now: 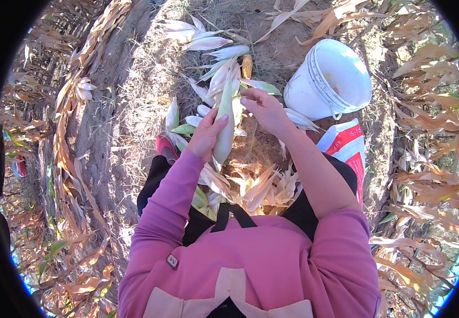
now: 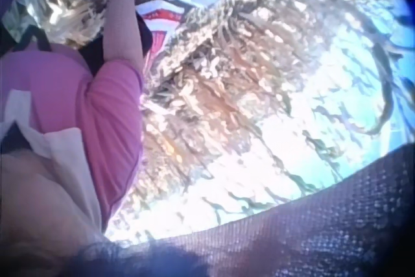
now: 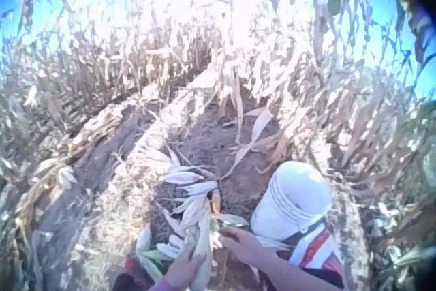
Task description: The person sits on the ground in a cornfield and shucks corn cobs by hand. They peel back the husks, remove the silk, and place the cleaned cobs into a white bucket.
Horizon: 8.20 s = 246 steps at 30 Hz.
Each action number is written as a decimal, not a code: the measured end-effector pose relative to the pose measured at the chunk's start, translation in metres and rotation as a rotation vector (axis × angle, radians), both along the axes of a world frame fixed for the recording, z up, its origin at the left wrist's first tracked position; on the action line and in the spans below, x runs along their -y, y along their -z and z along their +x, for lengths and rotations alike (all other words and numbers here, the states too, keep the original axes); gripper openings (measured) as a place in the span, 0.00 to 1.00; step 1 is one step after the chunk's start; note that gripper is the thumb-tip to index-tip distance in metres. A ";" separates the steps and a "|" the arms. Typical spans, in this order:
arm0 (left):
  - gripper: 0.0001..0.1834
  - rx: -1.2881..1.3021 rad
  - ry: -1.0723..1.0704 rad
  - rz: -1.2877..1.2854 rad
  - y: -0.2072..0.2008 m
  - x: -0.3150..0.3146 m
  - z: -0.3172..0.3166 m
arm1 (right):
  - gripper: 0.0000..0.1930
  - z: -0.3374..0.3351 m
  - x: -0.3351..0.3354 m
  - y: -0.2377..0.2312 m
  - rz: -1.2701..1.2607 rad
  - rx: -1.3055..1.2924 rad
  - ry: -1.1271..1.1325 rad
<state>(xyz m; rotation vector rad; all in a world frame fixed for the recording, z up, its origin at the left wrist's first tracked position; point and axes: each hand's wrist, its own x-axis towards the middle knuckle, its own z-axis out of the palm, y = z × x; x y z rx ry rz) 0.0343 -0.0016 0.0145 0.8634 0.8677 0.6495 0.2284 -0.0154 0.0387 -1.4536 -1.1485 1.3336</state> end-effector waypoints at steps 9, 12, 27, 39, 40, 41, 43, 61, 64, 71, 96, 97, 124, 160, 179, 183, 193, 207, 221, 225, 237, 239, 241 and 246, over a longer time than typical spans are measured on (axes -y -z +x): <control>0.20 -0.145 0.099 0.367 0.002 -0.005 0.016 | 0.12 0.003 -0.010 0.008 0.104 0.040 -0.063; 0.15 -0.130 0.022 0.432 -0.002 -0.015 0.017 | 0.10 0.004 -0.005 0.008 0.200 0.234 -0.103; 0.06 -0.445 -0.053 0.792 -0.009 -0.019 0.011 | 0.06 -0.016 0.002 -0.013 0.416 0.619 -0.202; 0.05 -0.056 0.108 0.509 -0.010 -0.002 0.016 | 0.09 -0.003 -0.010 0.007 0.249 0.779 0.006; 0.06 -0.056 0.093 0.572 -0.015 -0.005 0.019 | 0.09 0.005 -0.014 0.018 0.196 0.570 0.087; 0.06 -0.055 0.077 0.634 -0.021 -0.010 0.020 | 0.10 0.015 -0.017 0.034 0.145 0.361 0.167; 0.06 -0.074 0.092 0.758 -0.026 -0.015 0.012 | 0.12 0.014 -0.020 0.024 -0.011 -0.190 0.217; 0.06 0.463 -0.131 0.114 -0.045 -0.015 -0.012 | 0.10 0.067 -0.022 0.002 -0.020 -0.697 0.608; 0.07 0.678 -0.182 0.151 -0.048 -0.028 -0.028 | 0.10 0.088 -0.024 0.000 0.043 -0.710 0.734; 0.12 0.706 -0.295 0.132 -0.057 -0.036 -0.050 | 0.09 0.088 -0.023 0.018 -0.116 -0.413 0.561; 0.08 0.793 -0.213 -0.065 -0.028 -0.029 -0.007 | 0.36 -0.048 0.017 0.006 -0.232 -0.382 -0.068; 0.09 0.873 -0.180 -0.097 -0.031 -0.027 -0.005 | 0.35 -0.048 0.016 0.007 -0.280 -0.462 -0.027; 0.35 -0.687 0.035 0.860 0.008 -0.034 -0.028 | 0.28 0.007 -0.005 -0.030 0.072 0.714 -0.066; 0.32 -0.075 0.126 0.385 0.011 -0.008 0.005 | 0.08 0.000 -0.002 -0.020 0.065 -0.049 -0.071; 0.28 -0.077 0.378 0.368 -0.001 -0.016 -0.005 | 0.19 0.011 0.004 -0.030 0.161 0.595 -0.478; 0.30 -0.161 0.367 0.413 0.001 -0.018 -0.008 | 0.15 0.016 0.006 -0.041 0.047 0.106 -0.324; 0.27 0.032 0.021 0.085 -0.003 -0.025 -0.007 | 0.24 0.047 0.019 -0.024 0.099 0.958 -0.309; 0.25 0.300 -0.084 0.109 -0.021 -0.009 0.007 | 0.38 -0.035 0.024 0.022 -0.053 0.086 -0.174; 0.22 0.201 -0.146 0.121 -0.007 -0.013 -0.002 | 0.24 -0.034 0.018 0.028 -0.039 0.506 -0.258; 0.22 0.172 -0.132 0.259 -0.012 -0.003 0.005 | 0.23 -0.031 0.019 0.028 -0.012 0.477 -0.288; 0.19 0.351 -0.252 -0.009 -0.011 -0.016 -0.002 | 0.27 -0.036 0.020 0.029 -0.060 -0.110 -0.225; 0.18 0.339 -0.229 0.005 -0.013 -0.014 -0.003 | 0.26 -0.039 0.020 0.024 -0.117 -0.205 -0.267; 0.16 0.284 -0.203 0.038 -0.012 -0.012 -0.001 | 0.25 -0.038 0.022 0.028 -0.120 -0.051 -0.286; 0.23 0.138 -0.051 0.221 -0.018 -0.007 0.002 | 0.20 -0.035 0.026 0.051 -0.013 0.342 -0.356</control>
